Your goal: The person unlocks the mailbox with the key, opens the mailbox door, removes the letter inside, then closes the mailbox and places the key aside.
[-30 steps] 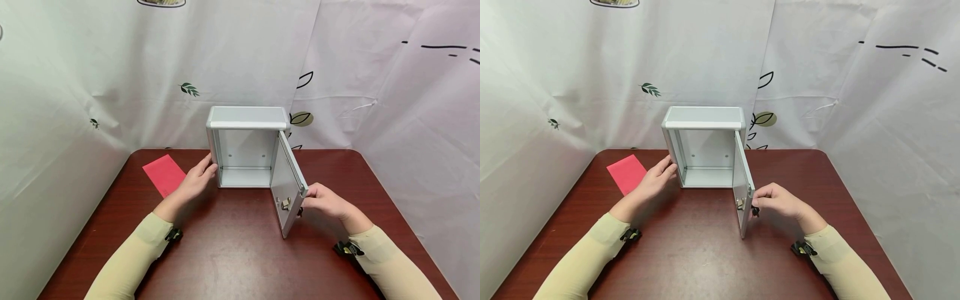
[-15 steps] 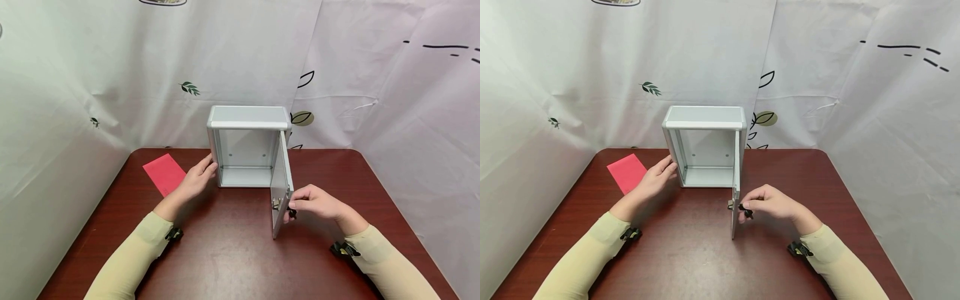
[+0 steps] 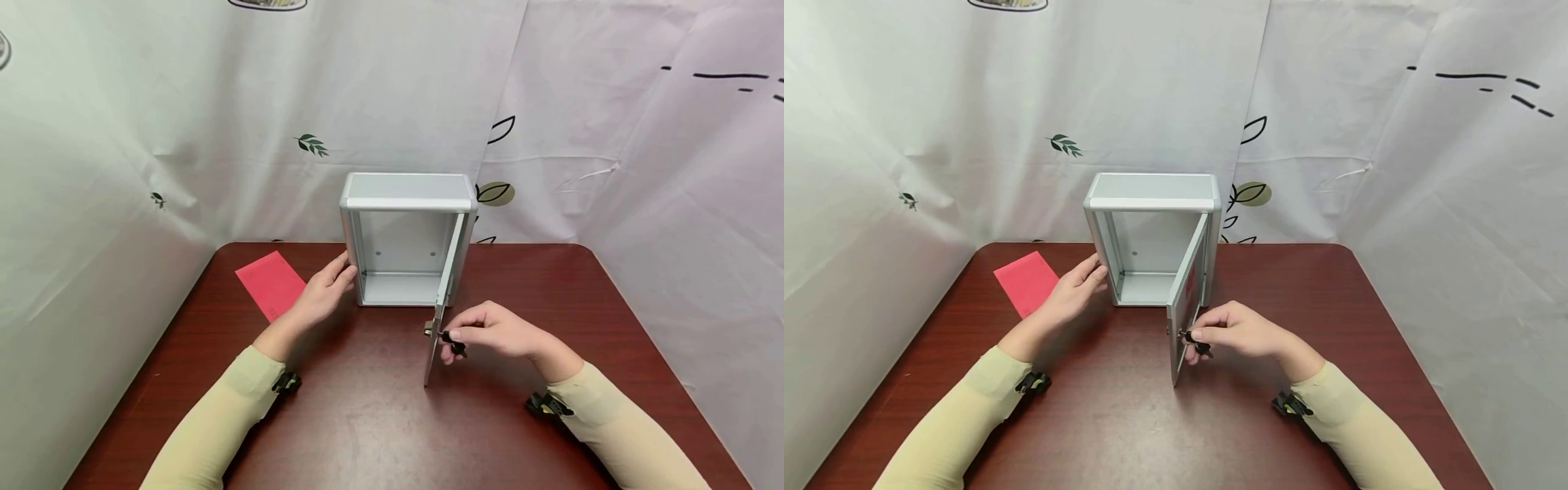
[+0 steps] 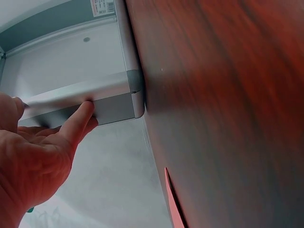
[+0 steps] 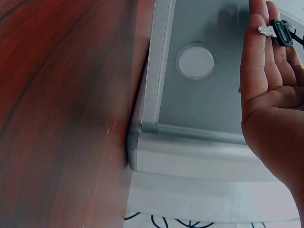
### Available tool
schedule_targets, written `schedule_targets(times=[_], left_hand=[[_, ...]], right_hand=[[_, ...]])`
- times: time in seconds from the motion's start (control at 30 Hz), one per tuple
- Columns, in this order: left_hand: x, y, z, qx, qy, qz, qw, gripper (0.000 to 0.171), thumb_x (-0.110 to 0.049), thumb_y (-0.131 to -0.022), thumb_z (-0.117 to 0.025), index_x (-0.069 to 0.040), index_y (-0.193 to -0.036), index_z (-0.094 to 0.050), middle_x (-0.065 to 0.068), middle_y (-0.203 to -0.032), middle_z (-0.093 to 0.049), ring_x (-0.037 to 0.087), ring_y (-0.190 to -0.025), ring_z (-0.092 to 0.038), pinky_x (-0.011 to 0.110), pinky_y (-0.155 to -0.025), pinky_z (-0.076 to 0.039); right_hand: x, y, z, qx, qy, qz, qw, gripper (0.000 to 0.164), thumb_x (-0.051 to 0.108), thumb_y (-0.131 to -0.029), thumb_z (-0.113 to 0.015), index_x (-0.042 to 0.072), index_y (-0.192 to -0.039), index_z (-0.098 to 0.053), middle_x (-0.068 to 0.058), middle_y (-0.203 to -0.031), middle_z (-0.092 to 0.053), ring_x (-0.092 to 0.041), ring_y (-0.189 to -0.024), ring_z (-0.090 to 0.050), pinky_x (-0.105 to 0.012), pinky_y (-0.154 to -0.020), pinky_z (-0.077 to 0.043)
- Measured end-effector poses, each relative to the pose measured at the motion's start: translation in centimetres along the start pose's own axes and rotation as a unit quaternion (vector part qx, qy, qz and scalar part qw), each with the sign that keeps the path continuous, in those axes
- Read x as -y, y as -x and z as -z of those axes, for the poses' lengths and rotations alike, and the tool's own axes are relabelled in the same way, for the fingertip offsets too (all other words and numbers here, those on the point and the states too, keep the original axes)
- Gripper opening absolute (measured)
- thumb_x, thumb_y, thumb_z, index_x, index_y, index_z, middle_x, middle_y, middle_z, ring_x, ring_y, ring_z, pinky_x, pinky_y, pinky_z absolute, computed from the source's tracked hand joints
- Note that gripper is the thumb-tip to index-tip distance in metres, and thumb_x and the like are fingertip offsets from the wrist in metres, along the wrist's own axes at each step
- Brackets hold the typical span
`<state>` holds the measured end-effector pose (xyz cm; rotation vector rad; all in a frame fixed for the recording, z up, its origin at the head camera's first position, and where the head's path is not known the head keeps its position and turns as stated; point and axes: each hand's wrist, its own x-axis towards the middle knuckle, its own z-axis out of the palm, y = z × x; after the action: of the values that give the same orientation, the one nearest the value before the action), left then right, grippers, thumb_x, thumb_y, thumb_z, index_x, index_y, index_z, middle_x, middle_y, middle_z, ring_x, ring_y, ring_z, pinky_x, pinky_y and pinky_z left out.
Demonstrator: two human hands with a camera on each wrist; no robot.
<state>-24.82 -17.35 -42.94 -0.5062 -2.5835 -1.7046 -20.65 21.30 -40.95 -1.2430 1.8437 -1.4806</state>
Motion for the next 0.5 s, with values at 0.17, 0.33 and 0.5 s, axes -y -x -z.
schedule_targets(times=[0.17, 0.33, 0.5], left_hand=[[0.0, 0.0, 0.1, -0.001, -0.001, 0.001, 1.0, 0.064, -0.03, -0.12, -0.054, -0.008, -0.176, -0.031, 0.017, -0.177, -0.039, 0.042, -0.135, -0.068, 0.051, -0.112, -0.056], [-0.1, 0.1, 0.1, 0.001, -0.008, 0.002, 1.0, 0.065, -0.03, -0.12, -0.054, -0.008, -0.177, -0.029, 0.018, -0.177, -0.038, 0.043, -0.135, -0.068, 0.051, -0.112, -0.056], [-0.3, 0.1, 0.0, -0.001, 0.0, 0.009, 1.0, 0.064, -0.03, -0.12, -0.055, -0.009, -0.176, -0.032, 0.018, -0.176, -0.041, 0.042, -0.135, -0.068, 0.052, -0.112, -0.056]], right_hand=[[0.0, -1.0, -0.8, -0.009, -0.01, -0.01, 1.0, 0.025, 0.002, -0.114, -0.057, 0.0, -0.111, -0.082, -0.016, -0.098, -0.082, -0.044, -0.081, -0.072, -0.04, -0.074, -0.064], [0.0, -2.0, -1.5, -0.021, -0.024, -0.018, 0.999, 0.023, 0.004, -0.114, -0.059, -0.003, -0.112, -0.081, -0.018, -0.1, -0.082, -0.043, -0.084, -0.075, -0.035, -0.076, -0.064], [-0.2, -2.8, -2.0, -0.035, -0.024, -0.019, 0.999, 0.024, 0.006, -0.115, -0.06, -0.008, -0.115, -0.079, -0.017, -0.099, -0.082, -0.044, -0.084, -0.076, -0.039, -0.074, -0.064]])
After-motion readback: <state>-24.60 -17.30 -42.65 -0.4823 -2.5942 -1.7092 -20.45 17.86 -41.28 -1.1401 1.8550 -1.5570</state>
